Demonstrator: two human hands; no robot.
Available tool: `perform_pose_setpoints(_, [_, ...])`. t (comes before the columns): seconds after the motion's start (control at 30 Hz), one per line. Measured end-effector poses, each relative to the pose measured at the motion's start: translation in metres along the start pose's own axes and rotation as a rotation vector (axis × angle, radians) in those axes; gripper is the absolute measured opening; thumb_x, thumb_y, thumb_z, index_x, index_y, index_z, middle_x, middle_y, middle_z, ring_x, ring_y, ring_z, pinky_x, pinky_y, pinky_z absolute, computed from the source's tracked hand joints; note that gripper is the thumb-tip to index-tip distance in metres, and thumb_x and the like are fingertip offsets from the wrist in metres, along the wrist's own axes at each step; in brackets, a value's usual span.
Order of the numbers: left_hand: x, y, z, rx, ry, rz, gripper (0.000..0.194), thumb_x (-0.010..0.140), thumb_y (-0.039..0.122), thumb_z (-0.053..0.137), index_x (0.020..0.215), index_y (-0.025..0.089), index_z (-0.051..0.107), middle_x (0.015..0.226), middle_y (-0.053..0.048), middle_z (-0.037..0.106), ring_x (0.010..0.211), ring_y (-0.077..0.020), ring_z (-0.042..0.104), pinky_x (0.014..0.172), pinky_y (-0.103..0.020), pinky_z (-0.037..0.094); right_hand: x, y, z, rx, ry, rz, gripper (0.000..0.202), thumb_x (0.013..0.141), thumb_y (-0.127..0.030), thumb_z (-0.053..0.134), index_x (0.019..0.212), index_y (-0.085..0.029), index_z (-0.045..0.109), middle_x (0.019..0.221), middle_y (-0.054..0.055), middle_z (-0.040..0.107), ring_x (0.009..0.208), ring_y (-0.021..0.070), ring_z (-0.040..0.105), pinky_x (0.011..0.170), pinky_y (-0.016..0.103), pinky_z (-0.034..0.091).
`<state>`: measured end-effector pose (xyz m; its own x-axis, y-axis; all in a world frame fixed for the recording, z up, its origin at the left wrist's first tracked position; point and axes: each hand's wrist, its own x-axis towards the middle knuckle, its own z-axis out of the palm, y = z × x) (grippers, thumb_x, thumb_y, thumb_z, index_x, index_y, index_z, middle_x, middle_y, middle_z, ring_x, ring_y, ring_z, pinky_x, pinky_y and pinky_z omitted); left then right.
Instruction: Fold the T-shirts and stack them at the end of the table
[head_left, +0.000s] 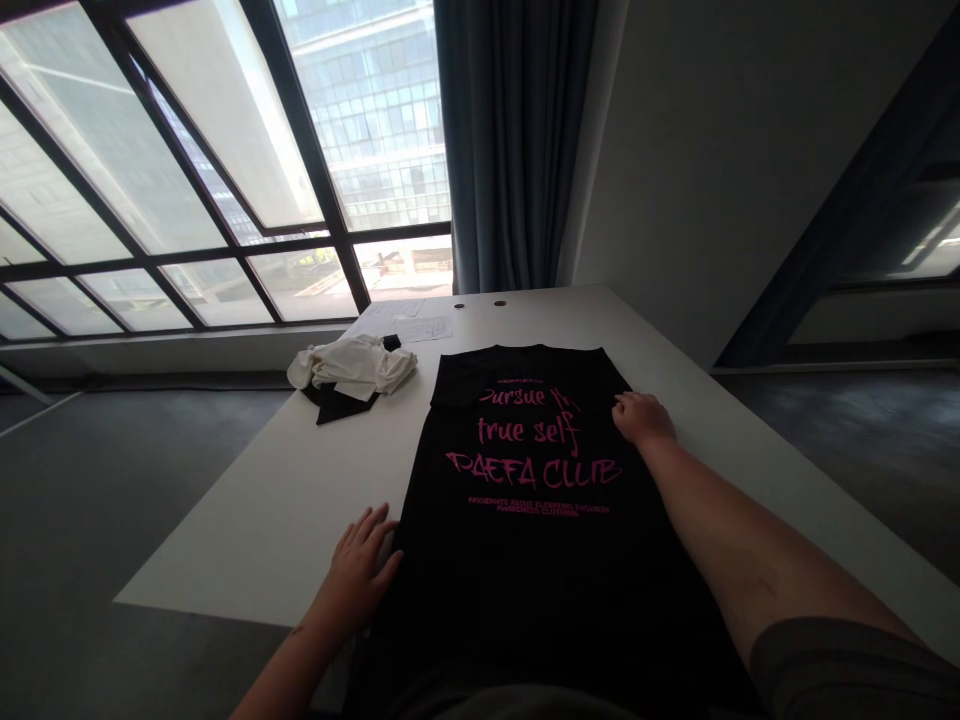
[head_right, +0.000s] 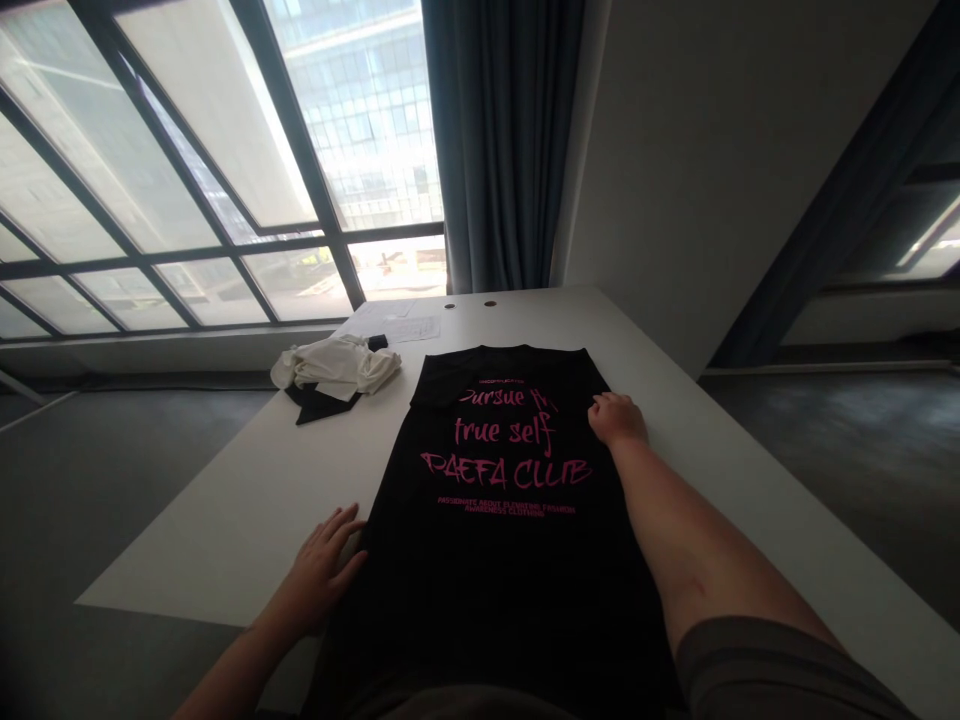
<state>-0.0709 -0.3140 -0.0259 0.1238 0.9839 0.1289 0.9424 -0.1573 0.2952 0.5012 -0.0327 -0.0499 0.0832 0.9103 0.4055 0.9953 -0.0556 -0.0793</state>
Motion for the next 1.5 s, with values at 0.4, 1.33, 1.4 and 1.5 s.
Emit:
perform_pose_setpoints(0.4, [0.019, 0.035, -0.033, -0.675, -0.251, -0.212, 0.030, 0.093, 0.045, 0.052, 0.116, 0.025, 0.050, 0.100, -0.002, 0.068, 0.085, -0.0200, 0.065, 0.081, -0.035, 0.054, -0.001, -0.001, 0.000, -0.025, 0.015, -0.020, 0.042, 0.093, -0.025, 0.048, 0.123, -0.013, 0.075, 0.130, 0.013, 0.069, 0.120, 0.0320, 0.055, 0.104, 0.044, 0.043])
perform_pose_setpoints(1.33, [0.016, 0.046, -0.061, -0.586, -0.554, -0.130, 0.036, 0.086, 0.035, 0.060, 0.120, 0.026, 0.065, 0.104, -0.001, 0.068, 0.087, -0.0198, 0.059, 0.080, -0.031, 0.046, 0.001, 0.003, 0.005, -0.034, 0.022, -0.022, 0.045, 0.093, -0.026, 0.047, 0.125, -0.012, 0.074, 0.130, 0.015, 0.069, 0.117, 0.0327, 0.058, 0.100, 0.044, 0.046])
perform_pose_setpoints(1.4, [0.015, 0.046, -0.061, -0.566, -0.604, -0.094, 0.032, 0.086, 0.035, 0.061, 0.115, 0.025, 0.067, 0.096, 0.000, 0.067, 0.084, -0.0195, 0.058, 0.077, -0.030, 0.045, 0.001, 0.003, 0.006, -0.031, 0.015, -0.026, 0.045, 0.093, -0.026, 0.046, 0.125, -0.012, 0.074, 0.130, 0.015, 0.069, 0.117, 0.0327, 0.058, 0.100, 0.044, 0.046])
perform_pose_setpoints(1.5, [0.015, 0.045, -0.057, -0.566, -0.583, -0.092, 0.026, 0.085, 0.036, 0.060, 0.106, 0.023, 0.069, 0.091, 0.000, 0.066, 0.083, -0.0195, 0.058, 0.077, -0.030, 0.045, 0.001, 0.004, 0.006, -0.035, 0.016, -0.028, 0.044, 0.093, -0.025, 0.047, 0.124, -0.012, 0.075, 0.129, 0.014, 0.069, 0.116, 0.0323, 0.059, 0.100, 0.044, 0.046])
